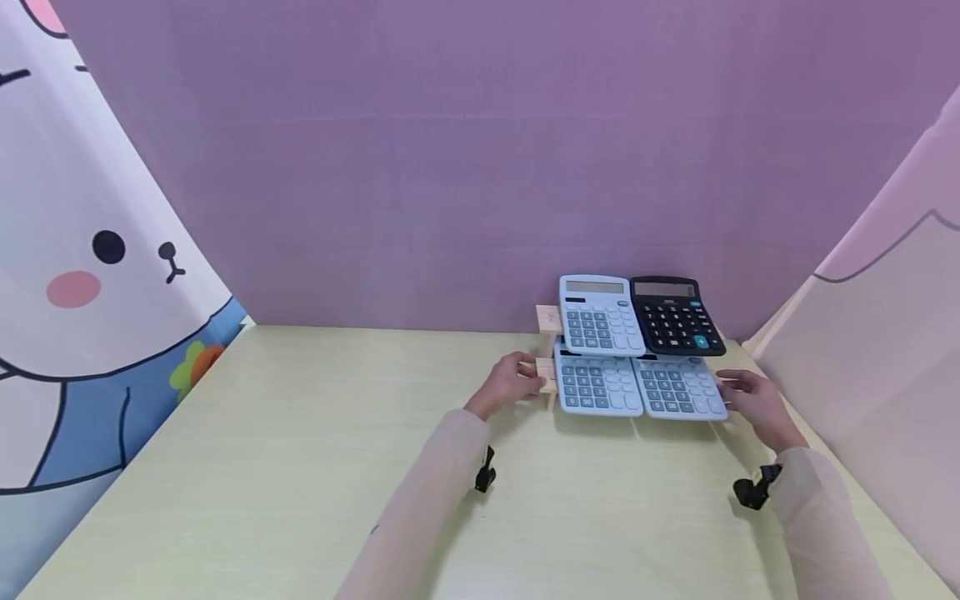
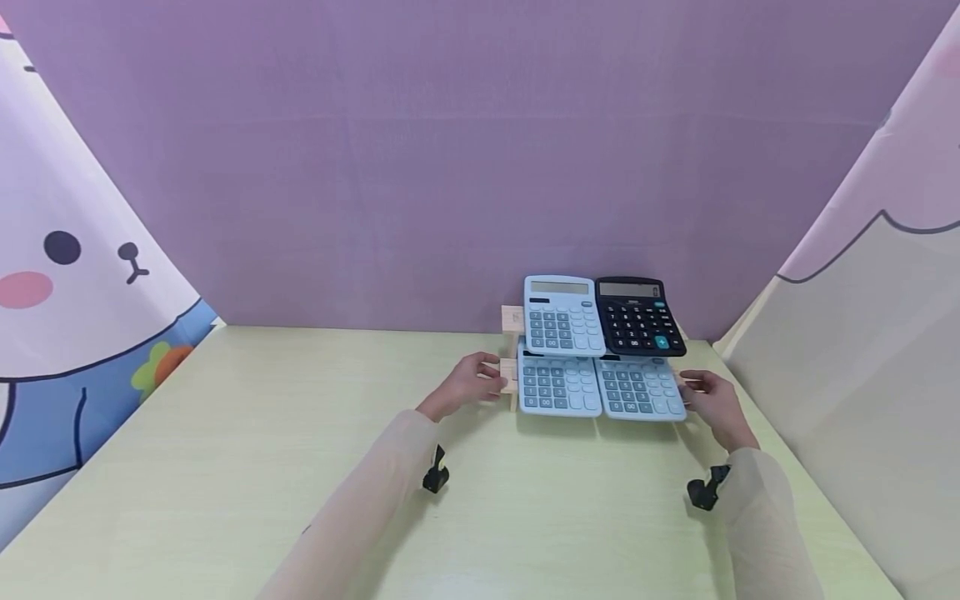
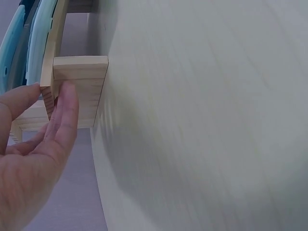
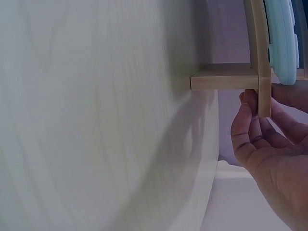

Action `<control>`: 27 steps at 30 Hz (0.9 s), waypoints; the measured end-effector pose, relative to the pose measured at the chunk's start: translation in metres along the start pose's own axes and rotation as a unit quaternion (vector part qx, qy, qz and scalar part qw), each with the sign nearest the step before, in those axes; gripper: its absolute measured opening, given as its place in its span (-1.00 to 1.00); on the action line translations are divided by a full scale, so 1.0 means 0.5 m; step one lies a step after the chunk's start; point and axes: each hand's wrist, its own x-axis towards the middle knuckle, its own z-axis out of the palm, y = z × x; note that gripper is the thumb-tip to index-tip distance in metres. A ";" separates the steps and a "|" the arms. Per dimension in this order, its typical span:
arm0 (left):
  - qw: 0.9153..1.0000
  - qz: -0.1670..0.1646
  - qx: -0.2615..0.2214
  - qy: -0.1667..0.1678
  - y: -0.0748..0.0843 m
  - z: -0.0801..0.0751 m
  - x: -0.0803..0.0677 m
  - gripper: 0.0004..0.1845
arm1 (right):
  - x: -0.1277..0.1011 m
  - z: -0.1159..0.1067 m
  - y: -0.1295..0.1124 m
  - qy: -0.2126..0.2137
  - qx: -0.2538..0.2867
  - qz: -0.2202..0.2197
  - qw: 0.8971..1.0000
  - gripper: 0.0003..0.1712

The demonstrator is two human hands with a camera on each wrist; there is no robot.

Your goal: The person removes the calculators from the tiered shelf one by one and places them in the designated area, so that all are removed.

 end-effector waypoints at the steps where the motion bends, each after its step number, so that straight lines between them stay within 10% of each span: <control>1: 1.000 -0.002 -0.002 0.000 0.000 0.000 0.001 -0.48 | 0.000 0.000 0.000 0.000 0.000 -0.001 1.000 -0.46; 27: 1.000 -0.005 -0.005 0.004 -0.011 0.001 0.017 -0.51 | 0.008 0.003 0.009 0.009 0.019 0.014 1.000 -0.45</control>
